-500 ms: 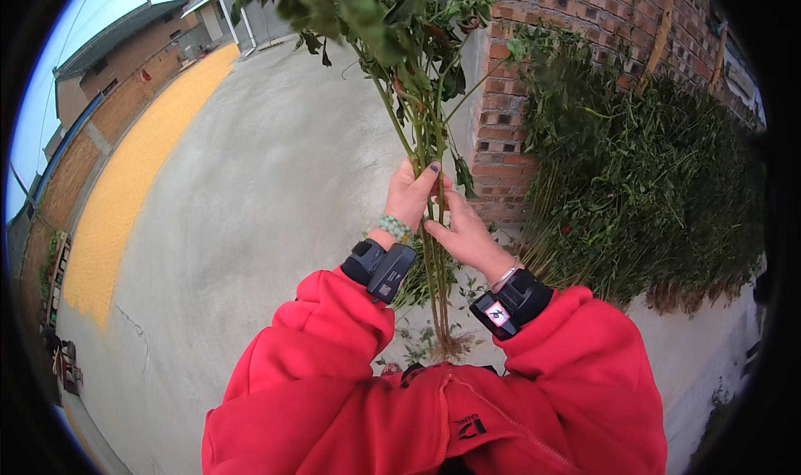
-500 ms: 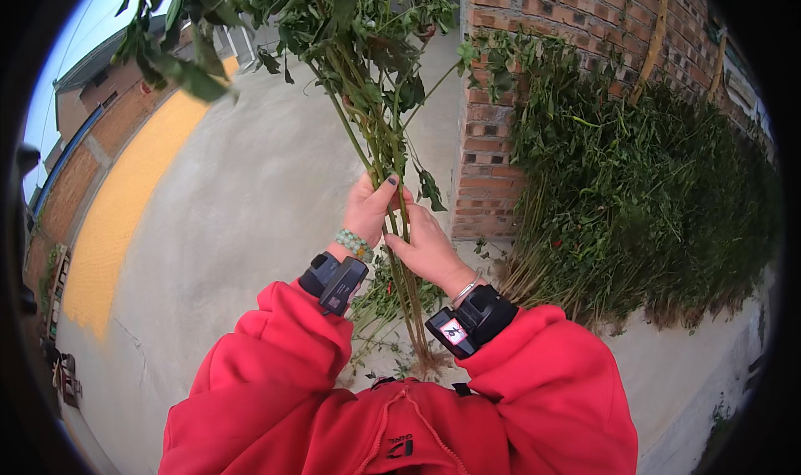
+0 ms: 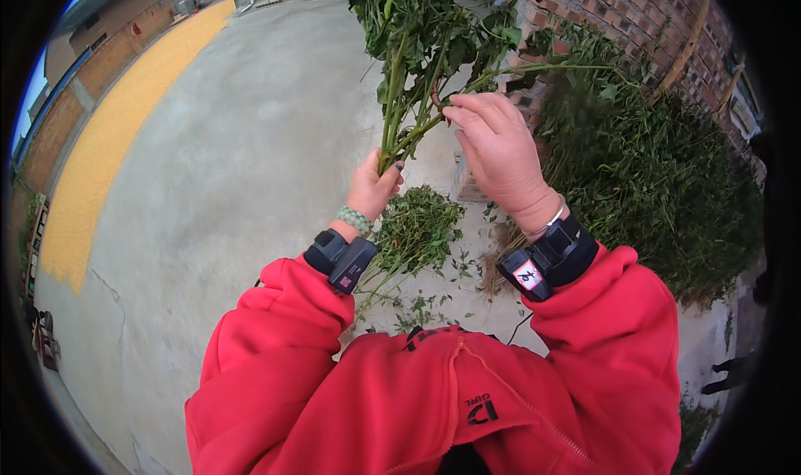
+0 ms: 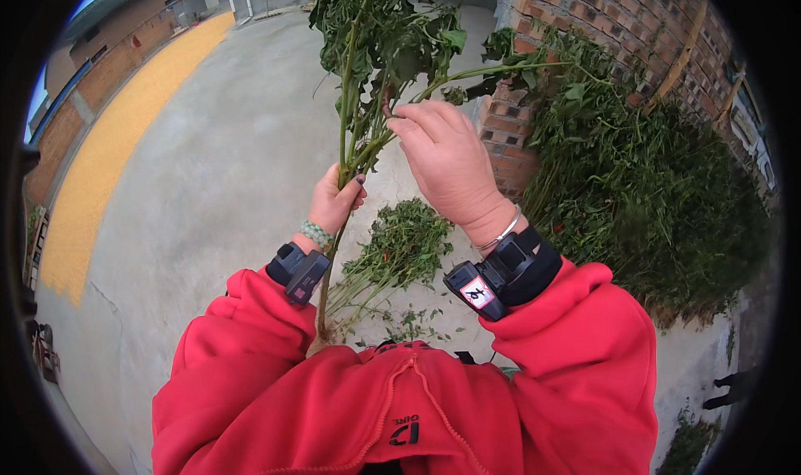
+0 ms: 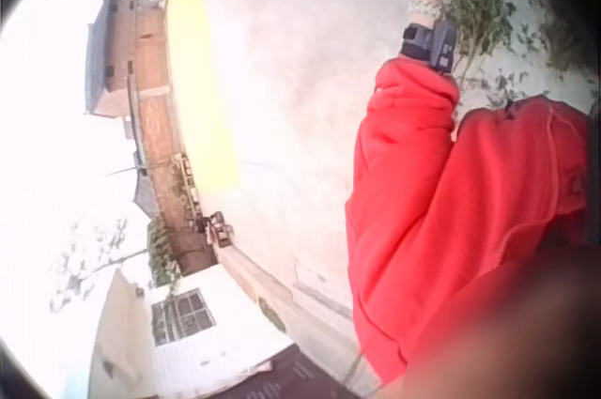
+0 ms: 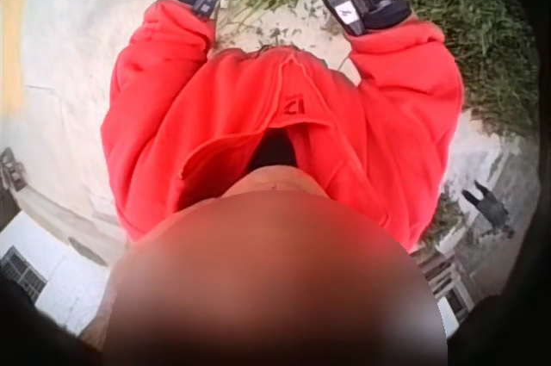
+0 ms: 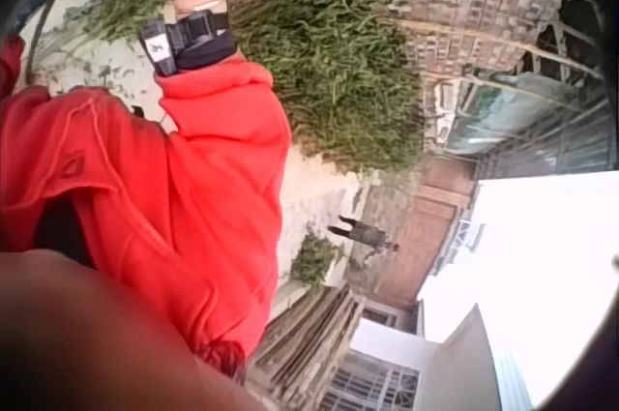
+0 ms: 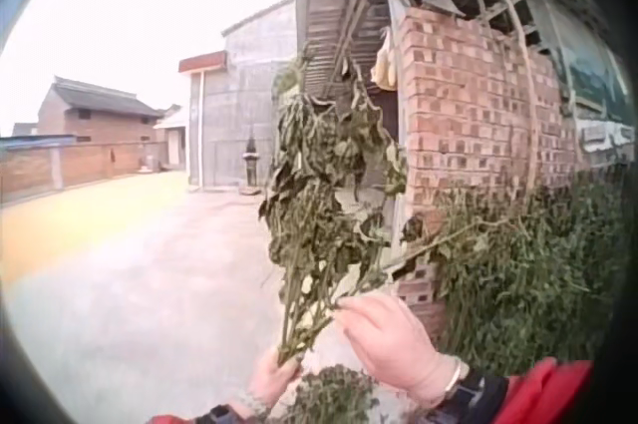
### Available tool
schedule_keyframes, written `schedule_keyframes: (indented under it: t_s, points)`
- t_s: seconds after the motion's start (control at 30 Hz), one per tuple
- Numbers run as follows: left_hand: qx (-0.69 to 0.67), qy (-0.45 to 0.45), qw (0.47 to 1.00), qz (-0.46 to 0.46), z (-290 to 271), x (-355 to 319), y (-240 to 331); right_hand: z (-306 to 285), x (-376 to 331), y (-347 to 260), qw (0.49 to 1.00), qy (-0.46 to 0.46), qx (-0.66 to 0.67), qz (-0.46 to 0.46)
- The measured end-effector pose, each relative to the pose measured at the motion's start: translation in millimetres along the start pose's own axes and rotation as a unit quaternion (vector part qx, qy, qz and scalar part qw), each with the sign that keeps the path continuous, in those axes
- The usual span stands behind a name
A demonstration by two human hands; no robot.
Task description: The person picks green and red chili peppers from uprooted pepper plants by hand and places them into a green basket on the ground. The person repeatedly handles the plants, removes peppers, and deposits them into the basket.
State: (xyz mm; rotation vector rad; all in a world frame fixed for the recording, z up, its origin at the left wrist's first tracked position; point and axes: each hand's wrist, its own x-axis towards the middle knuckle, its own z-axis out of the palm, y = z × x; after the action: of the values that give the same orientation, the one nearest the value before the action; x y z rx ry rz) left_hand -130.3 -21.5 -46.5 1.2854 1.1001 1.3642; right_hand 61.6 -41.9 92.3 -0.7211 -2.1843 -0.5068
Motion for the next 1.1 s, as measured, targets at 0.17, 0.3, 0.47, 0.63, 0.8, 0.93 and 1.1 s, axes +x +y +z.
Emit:
schedule_keyframes:
  t_s: [0.17,0.3,0.47,0.63,0.8,0.93,1.1]
  points:
    - [0.108,-0.024,0.994,0.025,-24.0,-30.6,-12.2,6.3,16.1,6.5,0.975,-0.099,-0.191,-0.053]
    - [0.181,-0.013,0.982,0.048,-34.9,-48.4,-8.1,12.1,9.2,4.9,0.972,-0.132,-0.189,-0.048]
    - [0.203,0.015,0.977,0.058,-46.6,-67.0,-0.3,10.5,5.8,-4.1,0.958,-0.215,-0.185,-0.047]
    - [0.149,0.061,0.987,-0.009,-59.6,-70.4,-4.9,-8.6,-5.0,-5.3,0.985,-0.146,-0.081,-0.053]
    - [0.238,0.102,0.965,-0.033,-68.5,-80.2,-11.1,-20.0,-25.6,11.3,0.834,-0.067,0.468,0.284]
    - [0.362,0.110,0.925,0.045,-72.8,-87.1,-16.9,-31.7,-48.5,37.4,0.603,0.060,0.687,0.400]
    - [0.427,0.118,0.896,0.041,-95.1,-95.3,-26.2,-116.1,-80.9,113.1,0.534,0.311,0.715,0.327]
